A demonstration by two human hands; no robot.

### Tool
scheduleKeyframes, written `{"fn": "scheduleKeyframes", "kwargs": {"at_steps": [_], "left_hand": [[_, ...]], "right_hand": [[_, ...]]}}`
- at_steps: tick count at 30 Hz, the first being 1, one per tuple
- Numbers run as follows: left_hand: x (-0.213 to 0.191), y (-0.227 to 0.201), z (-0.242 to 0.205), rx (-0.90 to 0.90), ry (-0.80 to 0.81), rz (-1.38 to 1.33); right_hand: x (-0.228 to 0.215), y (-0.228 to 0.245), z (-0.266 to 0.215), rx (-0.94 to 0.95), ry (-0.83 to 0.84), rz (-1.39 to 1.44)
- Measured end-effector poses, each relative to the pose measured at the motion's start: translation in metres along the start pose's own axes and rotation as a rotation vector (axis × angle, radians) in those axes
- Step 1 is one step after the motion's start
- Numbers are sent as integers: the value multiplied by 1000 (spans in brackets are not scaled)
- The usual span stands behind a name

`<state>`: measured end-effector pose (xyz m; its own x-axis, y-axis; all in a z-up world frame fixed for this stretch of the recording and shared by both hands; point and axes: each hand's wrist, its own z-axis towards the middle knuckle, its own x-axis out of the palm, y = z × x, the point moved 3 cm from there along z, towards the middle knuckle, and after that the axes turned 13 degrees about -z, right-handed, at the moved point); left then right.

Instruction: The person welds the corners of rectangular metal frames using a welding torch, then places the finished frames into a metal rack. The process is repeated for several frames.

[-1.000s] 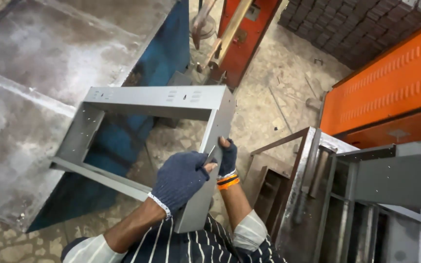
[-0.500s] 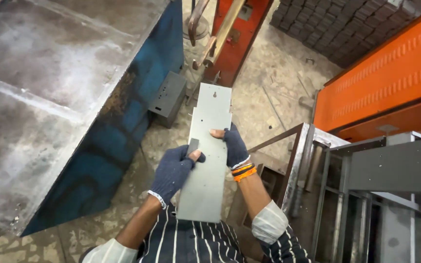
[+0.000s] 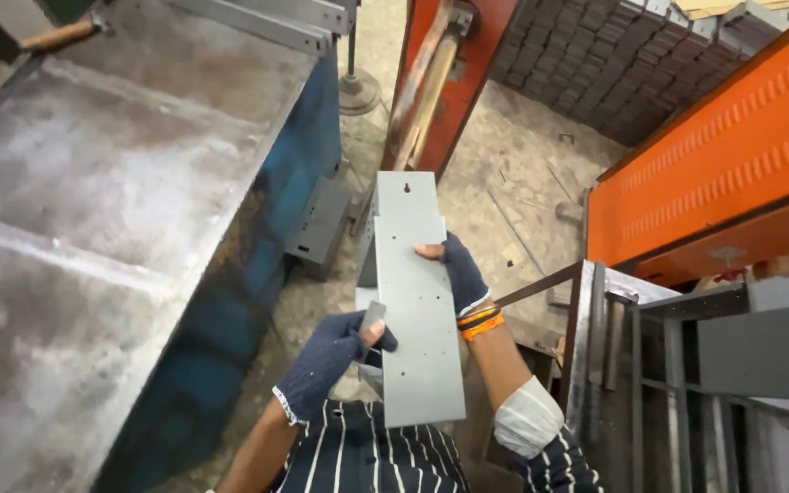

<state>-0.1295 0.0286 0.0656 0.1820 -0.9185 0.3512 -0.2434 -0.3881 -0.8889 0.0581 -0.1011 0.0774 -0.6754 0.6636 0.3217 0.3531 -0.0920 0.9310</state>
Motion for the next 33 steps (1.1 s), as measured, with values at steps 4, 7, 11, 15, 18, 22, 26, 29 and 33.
{"fn": "scheduleKeyframes", "kwargs": {"at_steps": [4,7,11,15,18,22,26,29,33], "left_hand": [[-14,-22,21,19,105,32],[-18,-29,38,-16,157,67],[-20,-17,54,-96,315,36],[-16,-17,66,-171,494,-63],[-23,-3,86,-199,572,90],[-33,-2,99,-186,667,146],[-42,-22,110,-159,754,144],[-57,-41,124,-230,670,159],[-95,-61,145,-273,461,98]], "right_hand": [[-13,-3,27,16,-84,2],[-22,-8,37,65,-131,21],[-24,1,33,59,-307,-325],[22,39,4,203,-677,-1037],[41,37,-4,-85,-727,-1375],[62,37,4,91,-676,-1708],[55,26,8,163,-728,-1616],[55,23,11,140,-745,-1607],[66,39,15,224,-715,-1543]]}}
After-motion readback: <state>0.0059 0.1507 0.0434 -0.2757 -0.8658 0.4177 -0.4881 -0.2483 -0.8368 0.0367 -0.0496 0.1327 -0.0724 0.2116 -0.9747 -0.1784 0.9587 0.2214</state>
